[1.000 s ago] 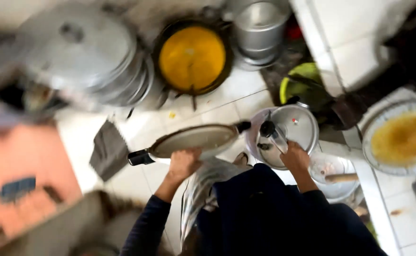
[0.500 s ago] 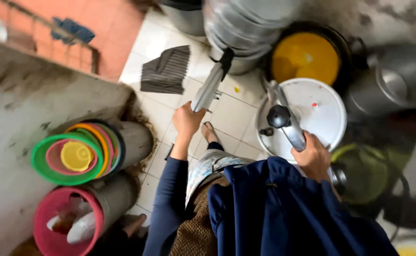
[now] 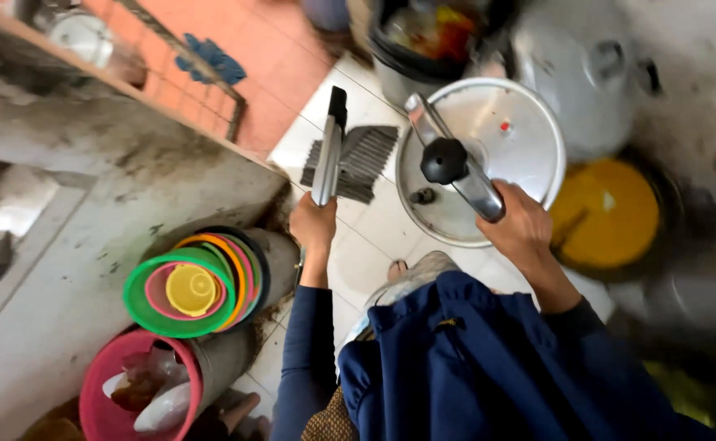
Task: The person is seen cleaning and securing a pressure cooker lid onto a large pot on a stove.
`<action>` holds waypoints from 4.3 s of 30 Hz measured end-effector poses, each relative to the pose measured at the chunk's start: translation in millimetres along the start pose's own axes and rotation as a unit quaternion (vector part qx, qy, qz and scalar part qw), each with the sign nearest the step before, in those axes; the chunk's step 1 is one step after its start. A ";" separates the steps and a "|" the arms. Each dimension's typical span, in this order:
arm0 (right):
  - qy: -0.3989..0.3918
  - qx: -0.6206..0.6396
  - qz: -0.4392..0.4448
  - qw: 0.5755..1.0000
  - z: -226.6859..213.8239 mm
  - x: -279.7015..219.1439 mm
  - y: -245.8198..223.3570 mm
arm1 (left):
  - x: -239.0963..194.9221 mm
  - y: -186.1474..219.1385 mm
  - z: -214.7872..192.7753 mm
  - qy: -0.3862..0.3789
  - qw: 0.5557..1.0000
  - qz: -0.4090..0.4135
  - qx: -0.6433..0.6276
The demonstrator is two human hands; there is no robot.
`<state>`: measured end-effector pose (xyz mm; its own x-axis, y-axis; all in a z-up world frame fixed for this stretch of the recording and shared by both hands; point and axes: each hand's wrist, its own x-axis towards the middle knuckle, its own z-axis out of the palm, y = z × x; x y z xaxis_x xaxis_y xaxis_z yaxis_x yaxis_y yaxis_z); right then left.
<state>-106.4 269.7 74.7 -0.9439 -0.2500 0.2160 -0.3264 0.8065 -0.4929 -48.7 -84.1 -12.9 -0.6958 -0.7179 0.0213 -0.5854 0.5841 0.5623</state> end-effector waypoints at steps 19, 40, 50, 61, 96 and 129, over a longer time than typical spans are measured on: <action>-0.151 -0.008 -0.178 0.972 163.3 321.6 -28.3 | 235.8 -0.4 35.8 0.094 0.977 -0.170 -0.085; -0.170 0.011 -0.149 0.974 372.8 629.5 -180.1 | 657.8 -21.3 47.8 0.060 0.994 -0.069 -0.058; -0.186 0.010 -0.191 0.964 454.2 821.6 -219.1 | 851.7 -4.1 62.3 0.125 0.987 -0.070 -0.070; -0.178 0.011 -0.132 0.975 566.7 955.8 -287.4 | 1085.0 -59.4 77.9 0.105 0.985 -0.131 -0.034; -0.130 -0.048 0.182 0.974 868.6 1388.4 -467.9 | 1708.9 -121.3 113.5 -0.131 0.985 -0.020 0.113; 0.154 -0.028 0.505 0.849 854.8 1837.1 -316.1 | 2186.9 391.1 445.0 -0.332 0.873 0.353 0.048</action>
<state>-1780.8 -902.4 -93.1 -0.6792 0.7297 -0.0787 0.6528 0.5516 -0.5192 -1984.4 -1257.3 -114.2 -0.9669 0.1931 -0.1670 0.0772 0.8445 0.5299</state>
